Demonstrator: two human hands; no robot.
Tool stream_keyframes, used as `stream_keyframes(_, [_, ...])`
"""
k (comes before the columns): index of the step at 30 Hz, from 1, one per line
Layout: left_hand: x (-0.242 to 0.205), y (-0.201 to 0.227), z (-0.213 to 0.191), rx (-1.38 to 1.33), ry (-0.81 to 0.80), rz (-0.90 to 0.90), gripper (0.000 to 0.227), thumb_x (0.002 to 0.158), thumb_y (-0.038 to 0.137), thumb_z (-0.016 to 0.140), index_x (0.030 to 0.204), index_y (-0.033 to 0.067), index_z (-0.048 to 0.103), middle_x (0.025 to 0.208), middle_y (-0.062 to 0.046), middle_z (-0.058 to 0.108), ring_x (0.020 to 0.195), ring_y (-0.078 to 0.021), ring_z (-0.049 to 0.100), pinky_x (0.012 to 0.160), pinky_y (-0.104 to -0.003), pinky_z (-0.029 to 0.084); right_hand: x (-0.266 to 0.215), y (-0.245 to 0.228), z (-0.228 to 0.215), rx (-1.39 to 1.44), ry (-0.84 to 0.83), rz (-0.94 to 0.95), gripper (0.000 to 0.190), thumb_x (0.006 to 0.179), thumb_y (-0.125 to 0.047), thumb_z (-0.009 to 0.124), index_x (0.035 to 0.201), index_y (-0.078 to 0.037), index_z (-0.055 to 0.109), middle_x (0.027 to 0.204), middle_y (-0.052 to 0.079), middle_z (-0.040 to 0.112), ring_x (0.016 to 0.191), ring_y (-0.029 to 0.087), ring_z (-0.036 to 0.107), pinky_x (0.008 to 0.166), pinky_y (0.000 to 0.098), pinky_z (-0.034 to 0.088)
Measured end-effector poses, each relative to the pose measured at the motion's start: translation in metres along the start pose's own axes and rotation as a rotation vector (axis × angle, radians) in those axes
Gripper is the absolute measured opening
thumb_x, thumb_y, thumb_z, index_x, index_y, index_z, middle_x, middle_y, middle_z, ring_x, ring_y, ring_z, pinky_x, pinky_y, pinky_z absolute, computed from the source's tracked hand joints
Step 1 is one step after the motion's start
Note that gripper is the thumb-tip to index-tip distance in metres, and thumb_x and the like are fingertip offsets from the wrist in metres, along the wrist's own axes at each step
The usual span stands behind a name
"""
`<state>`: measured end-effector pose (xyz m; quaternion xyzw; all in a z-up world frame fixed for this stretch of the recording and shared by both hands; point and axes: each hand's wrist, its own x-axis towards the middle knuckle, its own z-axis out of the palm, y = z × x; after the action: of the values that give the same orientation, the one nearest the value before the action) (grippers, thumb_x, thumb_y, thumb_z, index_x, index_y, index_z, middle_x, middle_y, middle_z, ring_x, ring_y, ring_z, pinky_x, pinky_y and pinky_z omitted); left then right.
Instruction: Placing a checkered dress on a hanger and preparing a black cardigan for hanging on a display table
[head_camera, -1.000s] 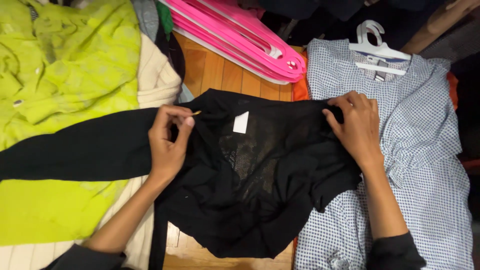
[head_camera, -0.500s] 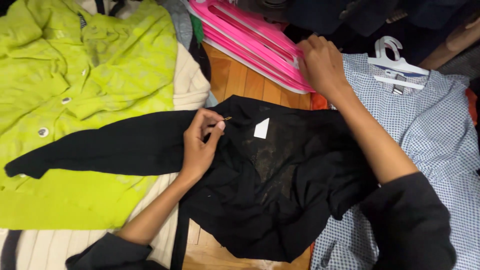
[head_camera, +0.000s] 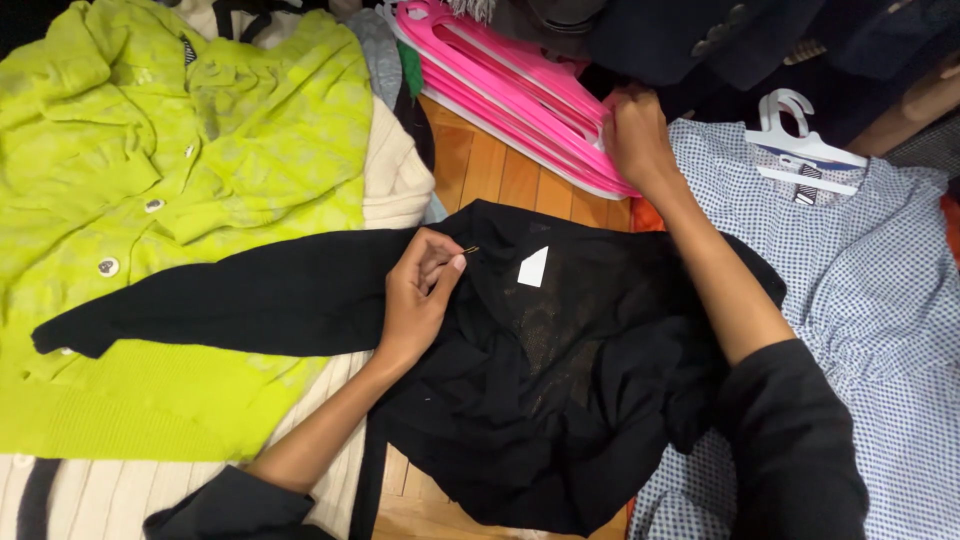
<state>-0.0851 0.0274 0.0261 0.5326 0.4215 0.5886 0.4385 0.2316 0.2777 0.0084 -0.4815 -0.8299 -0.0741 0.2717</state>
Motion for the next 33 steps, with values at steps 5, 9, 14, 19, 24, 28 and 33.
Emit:
stream_keyframes(5, [0.001, -0.001, 0.000, -0.033, -0.005, 0.006, 0.005, 0.101, 0.007, 0.062, 0.099, 0.0089, 0.058, 0.091, 0.000, 0.058, 0.087, -0.0046, 0.059, 0.080, -0.019, 0.049, -0.002, 0.007, -0.008, -0.008, -0.050, 0.155, 0.010, 0.093, 0.007, 0.053, 0.091, 0.013, 0.061, 0.081, 0.032, 0.057, 0.076, 0.044, 0.057, 0.066, 0.0492, 0.049])
stream_keyframes(9, [0.001, -0.002, -0.001, -0.038, -0.004, 0.008, 0.004, 0.101, 0.008, 0.062, 0.099, 0.0085, 0.059, 0.091, 0.000, 0.058, 0.086, -0.0041, 0.058, 0.080, -0.018, 0.048, -0.009, -0.040, -0.076, 0.228, -0.195, 0.458, 0.028, 0.095, -0.005, 0.050, 0.120, 0.003, 0.061, 0.100, 0.025, 0.065, 0.090, 0.038, 0.064, 0.080, 0.0487, 0.050])
stream_keyframes(14, [0.002, -0.034, -0.005, -0.052, 0.026, -0.064, 0.008, 0.100, 0.002, 0.062, 0.108, 0.0015, 0.062, 0.098, -0.011, 0.066, 0.098, -0.0164, 0.069, 0.088, -0.033, 0.061, -0.068, -0.033, -0.110, 0.132, -0.190, 0.459, 0.021, 0.097, -0.019, 0.069, 0.114, -0.006, 0.068, 0.091, 0.025, 0.071, 0.092, 0.050, 0.069, 0.078, 0.0561, 0.054])
stream_keyframes(19, [0.001, -0.027, -0.004, -0.074, 0.016, -0.054, 0.009, 0.101, 0.002, 0.062, 0.109, 0.0021, 0.061, 0.099, -0.010, 0.066, 0.099, -0.0153, 0.069, 0.089, -0.031, 0.060, -0.131, -0.022, -0.160, 0.115, -0.180, 0.508, 0.025, 0.100, -0.022, 0.075, 0.116, -0.004, 0.070, 0.086, 0.027, 0.070, 0.083, 0.051, 0.067, 0.073, 0.0557, 0.050])
stream_keyframes(24, [0.002, -0.007, 0.000, -0.113, 0.003, 0.041, 0.006, 0.102, 0.004, 0.062, 0.101, 0.0076, 0.058, 0.095, -0.002, 0.061, 0.093, -0.0057, 0.061, 0.089, -0.018, 0.048, -0.180, -0.007, -0.197, 0.159, -0.149, 0.536, 0.015, 0.101, -0.022, 0.079, 0.108, -0.013, 0.070, 0.090, -0.001, 0.070, 0.080, 0.009, 0.059, 0.077, 0.0265, 0.044])
stream_keyframes(28, [0.007, -0.001, 0.001, -0.127, 0.026, 0.033, 0.006, 0.102, 0.005, 0.062, 0.101, 0.0079, 0.058, 0.094, -0.003, 0.062, 0.094, -0.0064, 0.062, 0.092, -0.019, 0.050, -0.197, -0.003, -0.223, 0.253, -0.229, 0.593, 0.014, 0.099, -0.016, 0.078, 0.108, -0.009, 0.070, 0.091, 0.001, 0.071, 0.077, 0.010, 0.058, 0.075, 0.0252, 0.044])
stream_keyframes(33, [0.014, 0.015, 0.006, -0.130, 0.087, 0.038, 0.006, 0.102, 0.009, 0.063, 0.101, 0.0089, 0.058, 0.094, -0.002, 0.063, 0.093, -0.0061, 0.062, 0.089, -0.019, 0.049, -0.208, 0.005, -0.236, 0.504, -0.357, 0.520, 0.016, 0.088, -0.009, 0.078, 0.103, -0.008, 0.072, 0.078, -0.001, 0.067, 0.064, 0.007, 0.052, 0.057, 0.0207, 0.041])
